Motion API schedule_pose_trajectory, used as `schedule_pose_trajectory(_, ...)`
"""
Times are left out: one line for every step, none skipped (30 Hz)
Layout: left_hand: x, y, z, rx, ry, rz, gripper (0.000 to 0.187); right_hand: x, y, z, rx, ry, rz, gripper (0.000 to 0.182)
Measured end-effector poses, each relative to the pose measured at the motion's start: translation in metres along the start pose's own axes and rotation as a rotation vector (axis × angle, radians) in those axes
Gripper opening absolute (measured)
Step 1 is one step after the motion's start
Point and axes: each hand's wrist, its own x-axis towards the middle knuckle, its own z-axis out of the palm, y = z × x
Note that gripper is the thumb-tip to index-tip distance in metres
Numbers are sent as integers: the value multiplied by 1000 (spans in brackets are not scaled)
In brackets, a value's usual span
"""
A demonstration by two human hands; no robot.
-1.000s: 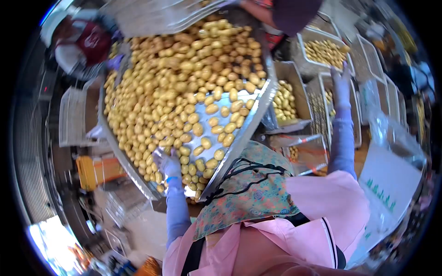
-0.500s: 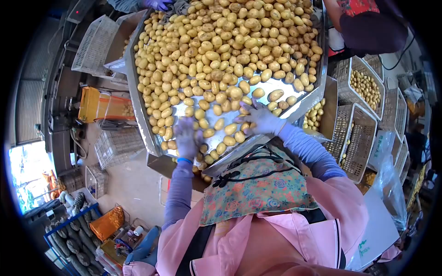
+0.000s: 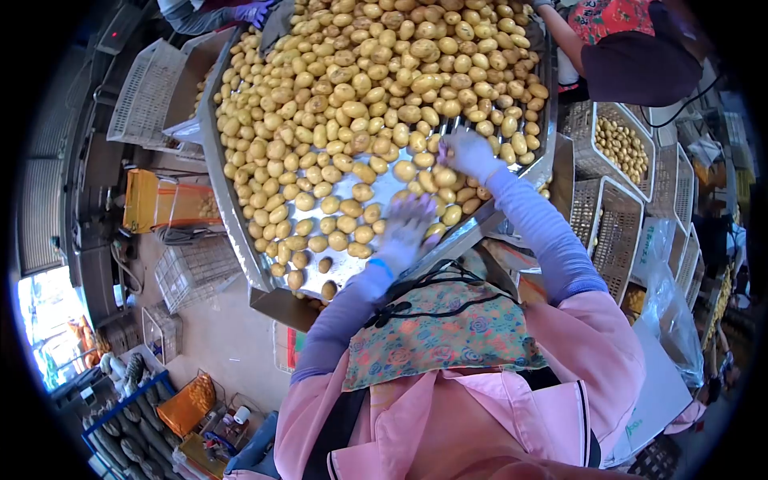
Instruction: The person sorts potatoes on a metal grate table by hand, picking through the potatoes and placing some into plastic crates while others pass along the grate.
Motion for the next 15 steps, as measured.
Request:
schedule_pose_trajectory(-16, -15, -2, 3, 26, 85, 80, -12, 2, 6, 24, 7, 1, 34)
schedule_pose_trajectory(-33, -34, -4, 8, 55, 166, 78, -25, 1, 8, 49, 16, -3, 35)
schedule_pose_trajectory(-54, -57, 0, 4, 80, 127, 75, -35, -3, -11, 122, 14, 11, 34)
schedule_pose_trajectory(-72, -80, 2, 2, 105, 88, 72, -35, 3, -22, 118, 15, 13, 34)
schedule_pose_trajectory(-83, -100, -4, 58, 47, -17, 73, -37, 15, -29, 392, 135, 67, 32)
schedule_pose_trajectory(-93, -112, -8, 116, -15, -124, 73, -40, 31, -32, 667, 253, 123, 30)
schedule_pose_trajectory(-101, -115, -9, 117, -20, -124, 73, -27, 69, -24, 756, 358, 140, 32)
schedule_pose_trajectory(-108, -118, -10, 141, 52, -214, 74, -10, 103, -15, 845, 467, 156, 33)
schedule_pose_trajectory(-110, -120, -8, 167, 130, -303, 75, -3, 107, -28, 643, 409, 244, 36)
schedule_pose_trajectory(-105, -115, 1, 171, 130, -304, 75, 0, 108, -49, 440, 347, 329, 39)
schedule_pose_trajectory(-93, -104, 17, 217, 129, -442, 77, 9, 99, -61, 280, 121, 321, 44)
schedule_pose_trajectory(-79, -94, 29, 264, 137, -577, 80, 19, 91, -51, -10, 49, 353, 48)
schedule_pose_trajectory(-67, -86, 35, 138, 287, -519, 84, 27, 81, -46, -124, 21, 339, 48)
schedule_pose_trajectory(-53, -75, 36, 77, 426, -437, 87, 31, 74, -41, -237, -14, 326, 47)
schedule_pose_trajectory(-40, -65, 38, 115, 388, -427, 89, 33, 72, -35, -255, 3, 331, 52)
